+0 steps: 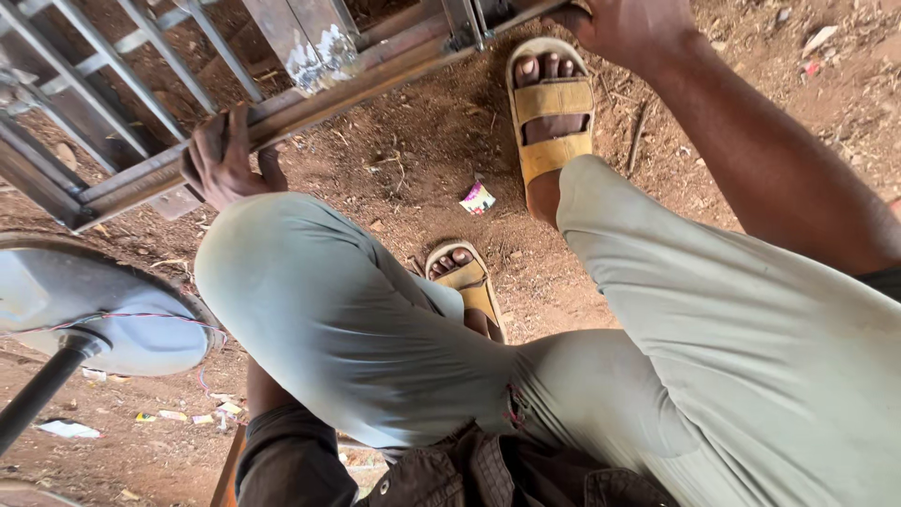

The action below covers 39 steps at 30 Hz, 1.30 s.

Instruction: The person sits on the ground and slides decorative metal window grille panels across the dirt floor, aligning their frames with each other. They then fit a vertical metal bar into the grille and press it into place along the frame.

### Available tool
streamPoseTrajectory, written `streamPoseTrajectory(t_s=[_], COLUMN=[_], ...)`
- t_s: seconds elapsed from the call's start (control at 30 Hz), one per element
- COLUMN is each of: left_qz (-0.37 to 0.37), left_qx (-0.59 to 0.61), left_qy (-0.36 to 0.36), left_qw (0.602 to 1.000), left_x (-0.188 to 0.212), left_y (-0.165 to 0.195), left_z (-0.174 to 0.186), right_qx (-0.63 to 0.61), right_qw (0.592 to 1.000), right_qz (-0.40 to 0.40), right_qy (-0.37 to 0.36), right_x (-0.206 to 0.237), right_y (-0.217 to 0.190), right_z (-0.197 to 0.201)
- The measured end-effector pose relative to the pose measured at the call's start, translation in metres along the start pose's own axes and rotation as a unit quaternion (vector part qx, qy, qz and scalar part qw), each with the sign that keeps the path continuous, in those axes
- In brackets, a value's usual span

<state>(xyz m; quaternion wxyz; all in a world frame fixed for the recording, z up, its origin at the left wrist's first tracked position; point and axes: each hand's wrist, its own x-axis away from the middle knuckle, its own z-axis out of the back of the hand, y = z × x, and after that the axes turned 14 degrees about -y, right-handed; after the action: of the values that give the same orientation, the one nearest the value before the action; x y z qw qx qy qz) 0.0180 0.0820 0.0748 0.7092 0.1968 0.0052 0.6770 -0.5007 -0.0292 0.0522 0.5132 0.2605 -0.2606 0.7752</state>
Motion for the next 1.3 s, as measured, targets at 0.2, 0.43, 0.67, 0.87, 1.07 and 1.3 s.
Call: streamPoseTrajectory(t_s=[0.2, 0.43, 0.67, 0.87, 1.07, 1.3], left_qz=[-0.013, 0.004, 0.003, 0.017, 0.014, 0.024], left_qx=[-0.023, -0.046, -0.066, -0.082, -0.089, -0.085], left_qy=[-0.012, -0.032, -0.055, -0.071, -0.073, -0.069], left_qw=[1.000, 0.998, 0.996, 0.994, 0.993, 0.994], left_x=[0.000, -0.008, -0.012, -0.013, -0.012, -0.011], left_y=[0.009, 0.027, 0.036, 0.036, 0.036, 0.039], left_z=[0.006, 0.017, 0.022, 0.021, 0.019, 0.017], right_qx=[-0.049, -0.036, -0.115, -0.068, 0.067, -0.022], right_qw=[0.998, 0.994, 0.988, 0.991, 0.956, 0.925], right_qz=[0.004, 0.010, 0.024, 0.048, 0.085, 0.131], right_qy=[0.025, 0.102, 0.099, 0.108, 0.272, 0.356], right_x=[-0.009, -0.005, -0.003, 0.002, 0.001, 0.007], right_y=[0.002, 0.004, -0.006, -0.001, 0.004, -0.007], right_z=[-0.004, -0.013, -0.013, -0.016, -0.032, -0.026])
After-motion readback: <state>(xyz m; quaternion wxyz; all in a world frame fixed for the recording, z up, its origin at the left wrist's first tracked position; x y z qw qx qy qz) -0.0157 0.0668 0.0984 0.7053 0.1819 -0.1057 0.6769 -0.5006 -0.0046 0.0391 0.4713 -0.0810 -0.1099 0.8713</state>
